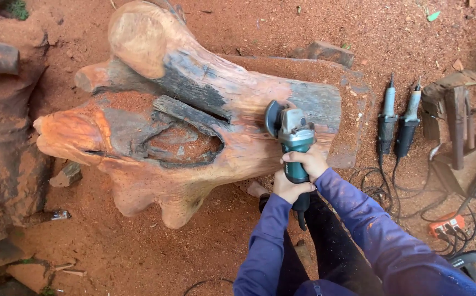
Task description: Using a handheld angle grinder with a sanding disc to smooth and shape a large, irregular piece of raw wood.
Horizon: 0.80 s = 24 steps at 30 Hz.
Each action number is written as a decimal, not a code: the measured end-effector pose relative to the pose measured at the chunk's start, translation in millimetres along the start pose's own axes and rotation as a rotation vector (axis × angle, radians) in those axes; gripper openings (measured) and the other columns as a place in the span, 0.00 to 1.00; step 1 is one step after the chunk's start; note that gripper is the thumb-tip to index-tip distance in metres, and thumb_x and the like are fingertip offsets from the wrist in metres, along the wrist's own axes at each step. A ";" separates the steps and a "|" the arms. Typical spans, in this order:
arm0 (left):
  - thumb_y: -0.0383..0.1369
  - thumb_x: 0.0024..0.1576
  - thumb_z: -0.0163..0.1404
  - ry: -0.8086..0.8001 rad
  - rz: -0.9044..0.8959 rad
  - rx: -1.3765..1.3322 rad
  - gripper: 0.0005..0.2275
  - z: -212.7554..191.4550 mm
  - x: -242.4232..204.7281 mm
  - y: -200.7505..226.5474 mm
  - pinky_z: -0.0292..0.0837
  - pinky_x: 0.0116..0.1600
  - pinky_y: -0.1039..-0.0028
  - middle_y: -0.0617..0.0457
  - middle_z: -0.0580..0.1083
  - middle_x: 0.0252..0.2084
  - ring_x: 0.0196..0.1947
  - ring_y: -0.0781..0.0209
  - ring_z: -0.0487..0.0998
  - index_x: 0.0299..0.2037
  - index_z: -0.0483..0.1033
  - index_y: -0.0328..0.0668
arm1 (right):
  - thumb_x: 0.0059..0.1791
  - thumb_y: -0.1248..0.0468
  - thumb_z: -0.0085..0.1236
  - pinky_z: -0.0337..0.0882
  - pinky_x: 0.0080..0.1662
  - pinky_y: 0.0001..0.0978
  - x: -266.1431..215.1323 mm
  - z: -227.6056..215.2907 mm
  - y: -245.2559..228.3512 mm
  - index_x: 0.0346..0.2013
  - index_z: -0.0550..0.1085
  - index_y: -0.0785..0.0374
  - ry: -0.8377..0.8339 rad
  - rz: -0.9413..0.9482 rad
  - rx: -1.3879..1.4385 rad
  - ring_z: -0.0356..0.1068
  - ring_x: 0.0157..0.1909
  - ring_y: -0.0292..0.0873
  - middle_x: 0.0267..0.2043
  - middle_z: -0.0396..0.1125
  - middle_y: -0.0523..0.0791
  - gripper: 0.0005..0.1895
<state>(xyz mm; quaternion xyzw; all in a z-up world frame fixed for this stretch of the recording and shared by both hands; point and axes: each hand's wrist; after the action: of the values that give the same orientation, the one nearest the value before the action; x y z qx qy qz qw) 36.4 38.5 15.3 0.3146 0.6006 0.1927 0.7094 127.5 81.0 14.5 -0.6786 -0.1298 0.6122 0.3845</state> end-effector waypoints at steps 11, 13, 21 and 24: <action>0.25 0.26 0.69 0.181 0.094 -0.104 0.21 -35.8 -11.1 -28.4 0.71 0.37 0.73 0.51 0.77 0.29 0.33 0.60 0.77 0.32 0.78 0.40 | 0.28 0.73 0.74 0.73 0.43 0.38 6.8 38.7 11.4 0.30 0.78 0.68 -0.271 -0.022 0.051 0.74 0.31 0.46 0.25 0.73 0.51 0.18; 0.24 0.25 0.69 0.204 0.122 -0.119 0.22 -37.5 -14.0 -32.5 0.72 0.38 0.73 0.50 0.77 0.29 0.33 0.59 0.77 0.32 0.77 0.40 | 0.29 0.74 0.74 0.73 0.43 0.38 3.0 44.2 4.1 0.30 0.77 0.68 -0.299 -0.017 0.068 0.74 0.31 0.46 0.25 0.73 0.52 0.18; 0.24 0.27 0.69 0.194 0.053 -0.134 0.19 -45.7 -23.1 -38.8 0.70 0.36 0.73 0.51 0.78 0.29 0.32 0.59 0.77 0.30 0.78 0.39 | 0.33 0.68 0.72 0.71 0.42 0.34 -10.5 48.2 -4.8 0.25 0.80 0.68 -0.342 0.088 0.027 0.75 0.30 0.45 0.23 0.74 0.51 0.10; 0.26 0.27 0.70 0.131 0.068 -0.095 0.19 -28.3 -17.4 -40.7 0.71 0.38 0.73 0.50 0.78 0.30 0.34 0.59 0.78 0.30 0.78 0.40 | 0.31 0.68 0.72 0.71 0.43 0.33 -6.2 24.7 10.6 0.25 0.82 0.67 -0.276 0.043 0.014 0.75 0.31 0.45 0.25 0.75 0.52 0.10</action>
<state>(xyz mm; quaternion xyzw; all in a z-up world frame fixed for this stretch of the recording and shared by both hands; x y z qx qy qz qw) 1.0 3.6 -1.8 0.2875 0.6247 0.2652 0.6758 100.1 78.8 13.0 -0.5879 -0.1625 0.7086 0.3547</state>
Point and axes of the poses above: each hand's wrist, its own x-axis towards the middle knuckle, its own z-axis out of the palm, y = z × x
